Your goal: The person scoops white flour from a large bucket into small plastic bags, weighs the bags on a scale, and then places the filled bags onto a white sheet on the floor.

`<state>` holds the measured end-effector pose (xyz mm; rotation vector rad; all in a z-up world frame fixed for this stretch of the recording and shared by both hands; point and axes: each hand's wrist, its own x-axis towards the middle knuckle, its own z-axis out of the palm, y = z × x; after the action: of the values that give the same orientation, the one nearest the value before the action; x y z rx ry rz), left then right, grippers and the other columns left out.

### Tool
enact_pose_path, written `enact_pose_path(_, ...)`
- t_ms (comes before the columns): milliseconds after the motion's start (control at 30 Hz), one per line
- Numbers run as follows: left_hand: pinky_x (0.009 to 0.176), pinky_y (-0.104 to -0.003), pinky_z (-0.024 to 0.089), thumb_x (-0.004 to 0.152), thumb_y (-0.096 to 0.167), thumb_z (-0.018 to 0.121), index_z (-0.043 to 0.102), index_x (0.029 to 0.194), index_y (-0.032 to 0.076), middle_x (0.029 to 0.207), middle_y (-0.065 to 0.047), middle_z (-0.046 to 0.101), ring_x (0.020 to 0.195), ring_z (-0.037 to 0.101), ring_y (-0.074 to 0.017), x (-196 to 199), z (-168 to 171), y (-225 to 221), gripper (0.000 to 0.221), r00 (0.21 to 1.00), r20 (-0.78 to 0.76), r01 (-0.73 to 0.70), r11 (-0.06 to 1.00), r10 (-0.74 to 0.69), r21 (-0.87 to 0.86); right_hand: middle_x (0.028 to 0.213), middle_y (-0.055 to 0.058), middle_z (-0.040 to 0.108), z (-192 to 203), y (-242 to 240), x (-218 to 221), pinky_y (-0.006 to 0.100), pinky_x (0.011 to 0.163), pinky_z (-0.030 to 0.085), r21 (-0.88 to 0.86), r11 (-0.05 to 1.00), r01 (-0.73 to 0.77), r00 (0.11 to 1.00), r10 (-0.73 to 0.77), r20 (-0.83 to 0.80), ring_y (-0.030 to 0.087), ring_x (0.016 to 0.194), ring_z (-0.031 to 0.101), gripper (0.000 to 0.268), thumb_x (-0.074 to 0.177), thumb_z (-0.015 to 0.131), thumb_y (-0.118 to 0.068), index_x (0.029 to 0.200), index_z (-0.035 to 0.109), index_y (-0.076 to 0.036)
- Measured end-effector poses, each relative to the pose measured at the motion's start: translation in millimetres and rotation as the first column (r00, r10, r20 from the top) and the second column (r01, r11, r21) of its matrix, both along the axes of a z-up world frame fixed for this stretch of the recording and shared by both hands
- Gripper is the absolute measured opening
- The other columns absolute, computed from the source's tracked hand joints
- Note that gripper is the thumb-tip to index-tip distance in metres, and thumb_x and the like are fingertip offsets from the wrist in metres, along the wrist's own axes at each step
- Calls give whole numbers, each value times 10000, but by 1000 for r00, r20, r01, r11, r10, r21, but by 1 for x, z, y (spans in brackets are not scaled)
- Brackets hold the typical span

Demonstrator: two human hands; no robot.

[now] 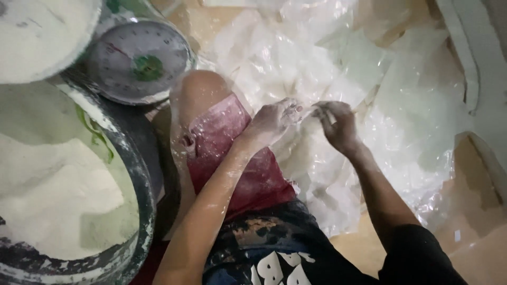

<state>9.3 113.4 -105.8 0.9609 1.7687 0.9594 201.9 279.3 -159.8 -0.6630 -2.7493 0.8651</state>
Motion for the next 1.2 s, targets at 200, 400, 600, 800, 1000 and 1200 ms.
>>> enact_pose_path(200,1093,-404,505,981,33,529,487,1503,-24,1301,-158,641,1220,610,-225,-39,34,-15,527,806,590,-221,943,33,250,944,221,741,66,27,-39,536,868,521,-137,991,-8,991,-11,-136,487,955,692,186,1081,681,-177,1078,753,-5)
enact_pose_path(400,911,-366,609,1032,173,545,481,1471,-62,1301,-217,669,1071,643,-178,-75,81,-45,502,844,532,-156,920,-64,360,975,177,730,91,15,-71,500,893,533,-393,918,-49,984,-23,-176,374,938,713,255,1064,646,-241,1045,744,-7)
enact_pose_path(600,836,-250,567,926,736,350,692,1279,72,963,23,831,776,780,-89,-93,154,-110,825,973,-124,-147,941,192,305,753,127,634,143,-41,-150,418,723,522,-535,826,-176,973,63,-222,191,742,551,338,1060,592,-267,914,713,13)
enact_pose_path(800,748,-333,643,900,324,792,718,1275,111,1100,-123,760,977,779,-282,-98,186,-217,437,859,-37,-475,822,511,313,706,78,620,172,-117,-227,291,620,499,-636,689,-347,938,249,-242,110,657,550,249,1016,622,-220,1007,679,22)
enact_pose_path(1000,639,-353,603,889,161,608,799,1009,107,811,-123,779,807,786,-285,-94,212,-329,233,514,-202,-802,551,833,229,805,333,676,237,-256,-298,604,691,502,-123,699,-705,700,656,-284,579,770,644,296,989,627,-165,1012,684,124)
enact_pose_path(1200,550,-323,597,889,327,772,777,1014,191,764,-60,745,693,761,-221,-91,176,-417,185,131,-285,-917,225,949,329,1036,273,656,231,-385,-319,555,931,478,-75,630,-773,579,653,-488,493,1031,637,346,925,725,-145,1182,606,53)
